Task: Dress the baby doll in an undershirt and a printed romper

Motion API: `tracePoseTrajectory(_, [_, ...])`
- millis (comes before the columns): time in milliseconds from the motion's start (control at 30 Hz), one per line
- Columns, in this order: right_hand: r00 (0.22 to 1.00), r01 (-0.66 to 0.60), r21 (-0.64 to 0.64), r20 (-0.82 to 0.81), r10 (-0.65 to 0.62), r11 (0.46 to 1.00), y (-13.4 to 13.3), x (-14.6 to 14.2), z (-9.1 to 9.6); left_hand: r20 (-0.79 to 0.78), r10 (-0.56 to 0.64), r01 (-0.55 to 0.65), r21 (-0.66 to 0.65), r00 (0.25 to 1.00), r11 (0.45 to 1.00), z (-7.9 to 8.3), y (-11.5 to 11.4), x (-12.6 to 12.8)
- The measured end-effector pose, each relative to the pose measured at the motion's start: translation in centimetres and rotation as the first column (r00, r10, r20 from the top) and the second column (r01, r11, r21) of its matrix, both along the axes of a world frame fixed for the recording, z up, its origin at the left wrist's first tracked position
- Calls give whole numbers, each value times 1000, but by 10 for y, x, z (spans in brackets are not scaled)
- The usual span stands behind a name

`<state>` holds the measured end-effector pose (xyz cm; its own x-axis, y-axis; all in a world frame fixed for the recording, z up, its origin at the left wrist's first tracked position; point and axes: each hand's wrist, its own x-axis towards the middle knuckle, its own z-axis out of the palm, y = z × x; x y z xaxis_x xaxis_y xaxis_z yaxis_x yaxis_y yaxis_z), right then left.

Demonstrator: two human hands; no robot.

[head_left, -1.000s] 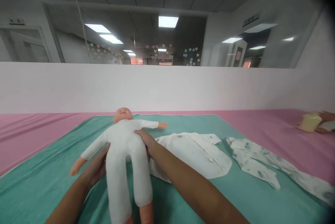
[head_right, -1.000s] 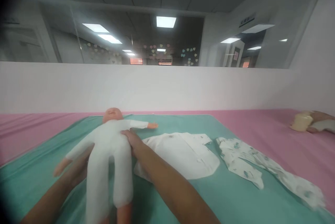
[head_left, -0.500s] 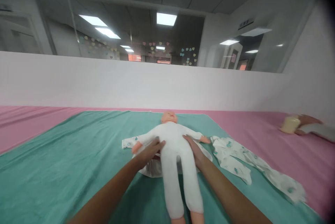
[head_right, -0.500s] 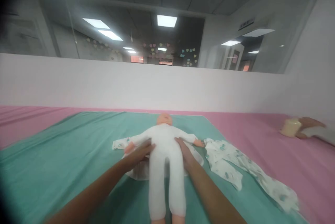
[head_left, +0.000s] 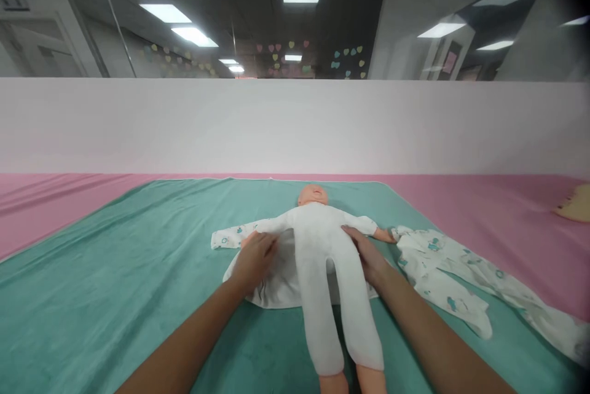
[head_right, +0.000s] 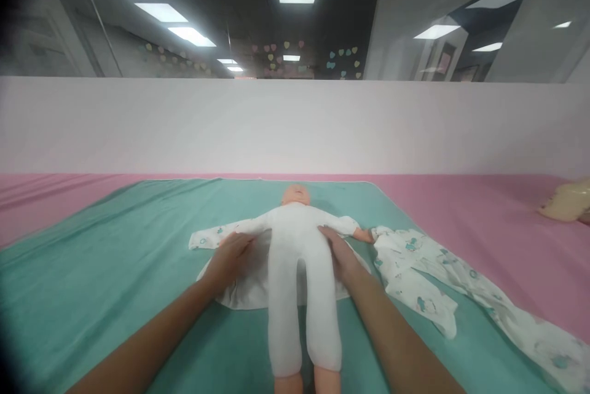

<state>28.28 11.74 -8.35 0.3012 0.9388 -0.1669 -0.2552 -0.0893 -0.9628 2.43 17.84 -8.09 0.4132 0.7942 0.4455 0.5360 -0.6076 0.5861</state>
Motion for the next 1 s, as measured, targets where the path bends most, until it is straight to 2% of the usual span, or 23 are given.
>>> tracePoseTrajectory(67, [990, -28, -23, 136, 31, 999, 0, 12, -2, -7, 157, -154, 146, 988, 977, -4, 11, -11])
tracePoseTrajectory(133, [926, 48, -18, 375, -38, 999, -3, 25, -1, 17, 263, -262, 189, 965, 947, -7, 24, -22])
tracePoseTrajectory(167, [874, 108, 2, 476, -96, 994, -6, 30, 0, 16, 268, -267, 167, 963, 949, -8, 31, -27])
tracePoseTrajectory(233, [711, 226, 88, 665, -226, 970, -13, 31, 7, 0, 230, -229, 69, 973, 971, -11, 44, -38])
tracePoseTrajectory(300, [538, 267, 213, 776, -329, 940, -17, 18, 18, 7, 222, -221, -77, 975, 972, -13, 56, -48])
tracePoseTrajectory(333, [477, 234, 270, 805, -353, 934, -17, 7, 24, 14, 231, -226, -143, 973, 963, -14, 60, -52])
tracePoseTrajectory(400, [452, 50, 328, 835, -315, 943, -10, -22, 37, 22, 240, -228, -231, 971, 946, -14, 65, -56])
tracePoseTrajectory(467, [398, -205, 306, 894, -206, 930, 7, -52, 47, 23, 205, -192, -261, 979, 946, -14, 66, -57])
tracePoseTrajectory(533, [307, -400, 241, 944, -119, 884, 31, -78, 53, 31, 168, -153, -278, 985, 948, -14, 65, -54])
tracePoseTrajectory(600, [91, -556, 67, 996, -20, 828, 56, -99, 53, 37, 139, -122, -290, 990, 949, -13, 65, -51])
tracePoseTrajectory(667, [-161, -614, -119, 987, 24, 780, 78, -116, 48, 42, 121, -103, -304, 992, 947, -12, 65, -49])
tracePoseTrajectory(733, [-304, -622, -248, 951, 62, 743, 92, -130, 42, 51, 93, -71, -322, 994, 944, -11, 66, -49])
tracePoseTrajectory(800, [-346, -623, -311, 933, 104, 717, 98, -138, 39, 67, 51, -26, -340, 996, 940, -11, 67, -49])
tracePoseTrajectory(867, [-354, -622, -323, 929, 112, 713, 96, -140, 39, 84, 47, -14, -354, 995, 935, -12, 69, -47])
tracePoseTrajectory(1000, [-376, -632, -305, 925, 62, 713, 88, -128, 50, 145, 159, -93, -382, 977, 919, -17, 71, -41])
